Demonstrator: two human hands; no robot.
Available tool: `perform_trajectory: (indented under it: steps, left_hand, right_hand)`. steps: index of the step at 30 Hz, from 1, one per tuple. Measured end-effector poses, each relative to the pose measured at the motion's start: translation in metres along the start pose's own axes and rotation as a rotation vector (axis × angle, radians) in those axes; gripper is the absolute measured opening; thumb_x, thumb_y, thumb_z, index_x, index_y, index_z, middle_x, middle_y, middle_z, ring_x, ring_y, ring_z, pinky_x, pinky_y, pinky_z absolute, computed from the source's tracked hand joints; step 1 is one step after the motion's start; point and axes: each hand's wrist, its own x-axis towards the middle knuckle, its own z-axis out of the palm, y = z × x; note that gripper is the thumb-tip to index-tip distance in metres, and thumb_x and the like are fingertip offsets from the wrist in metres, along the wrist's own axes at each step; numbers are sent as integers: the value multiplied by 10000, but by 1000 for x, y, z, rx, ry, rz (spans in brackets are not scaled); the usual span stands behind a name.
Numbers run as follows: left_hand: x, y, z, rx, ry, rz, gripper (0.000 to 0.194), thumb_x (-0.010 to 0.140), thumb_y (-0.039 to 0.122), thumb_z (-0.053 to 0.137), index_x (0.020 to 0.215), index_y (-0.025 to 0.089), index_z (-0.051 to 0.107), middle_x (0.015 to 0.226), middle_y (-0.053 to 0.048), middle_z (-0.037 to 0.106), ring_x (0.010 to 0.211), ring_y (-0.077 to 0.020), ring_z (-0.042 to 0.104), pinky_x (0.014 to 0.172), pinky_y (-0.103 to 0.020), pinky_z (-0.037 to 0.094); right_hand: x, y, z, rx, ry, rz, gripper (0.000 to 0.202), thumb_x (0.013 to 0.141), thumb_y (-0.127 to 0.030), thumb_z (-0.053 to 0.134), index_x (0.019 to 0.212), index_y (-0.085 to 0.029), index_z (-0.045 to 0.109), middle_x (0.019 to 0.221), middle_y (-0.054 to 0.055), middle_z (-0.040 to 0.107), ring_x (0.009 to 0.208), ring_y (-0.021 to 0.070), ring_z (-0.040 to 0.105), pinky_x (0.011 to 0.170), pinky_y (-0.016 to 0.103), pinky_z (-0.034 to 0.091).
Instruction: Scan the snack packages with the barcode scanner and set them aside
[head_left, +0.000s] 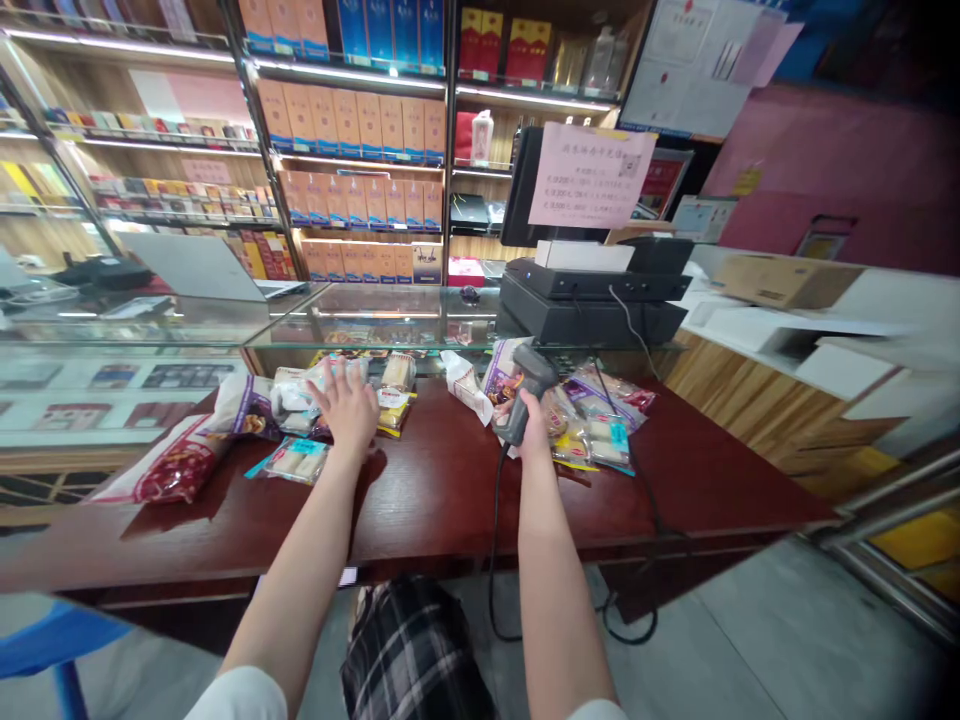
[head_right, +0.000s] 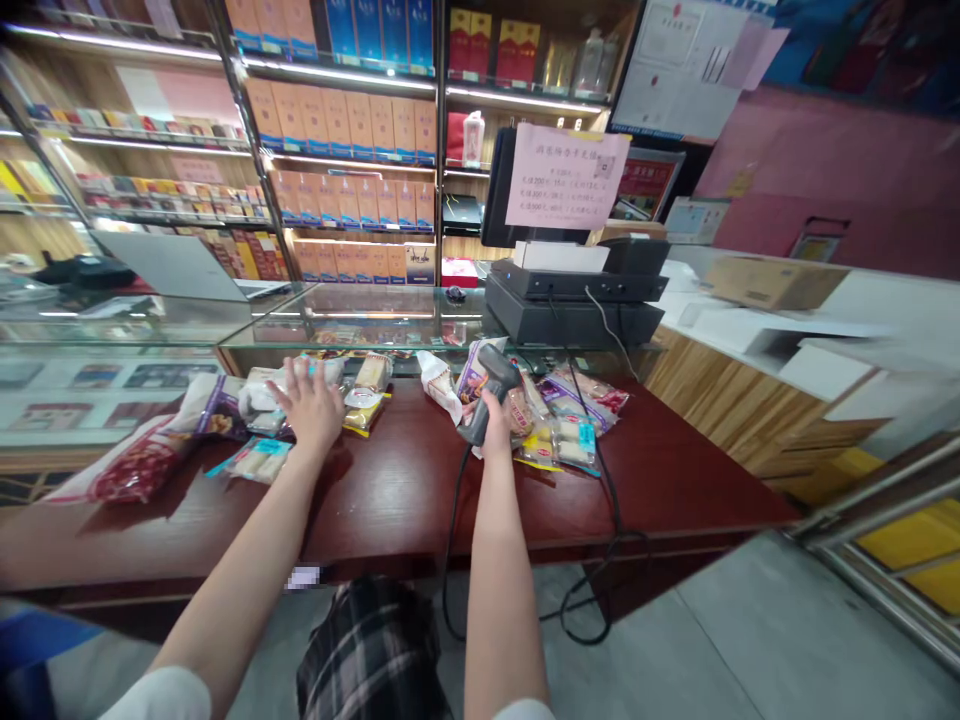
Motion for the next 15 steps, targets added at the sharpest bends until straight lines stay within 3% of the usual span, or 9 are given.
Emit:
perform_trajectory:
  steps: [4,8,11,13,15]
  left_hand:
    - [-10,16,13,-57,-205,317,439,904,199,436,1326,167,553,1430,-160,508,1442,-293,316,1201,-569,92]
    - [-28,39,33,-170,-457,508,469,927,209,401,1384,192,504,1420,-141,519,1378,-269,418,1205,-540,124]
    - [-39,59,53,-278,-612,533,558,921,245,438,1475,191,393,1507,-151,419,1395,-285,390,1184,-527,209]
    - [-43,72,66,-334,-684,470,619,927,287,450,1519,169,313,1555,-188,326,1408,-305,368,1142,-490,307]
    - [-43,85,78,-334,-743,382,650,934,365,458,1538,209,277,1588,-201,239,1408,-350,359,1102,-533,339]
  right_hand:
    - [6,4,-5,-42,193,-82,329,690,-378,667,947,-180,617,855,23,733,474,127,607,456,243,459]
    - [7,10,-4,-70,224,-122,300,706,-369,653,929,-171,627,920,53,740,503,131,630,495,254,489]
    - [9,15,-2,-11,244,-58,293,696,-361,648,908,-160,621,919,56,741,479,120,624,480,242,483]
    - [10,18,-2,11,250,-10,293,680,-357,660,889,-154,626,894,51,743,474,116,627,459,224,470]
    - [11,21,-2,13,242,15,304,672,-362,672,891,-154,638,897,48,746,486,114,636,430,203,451]
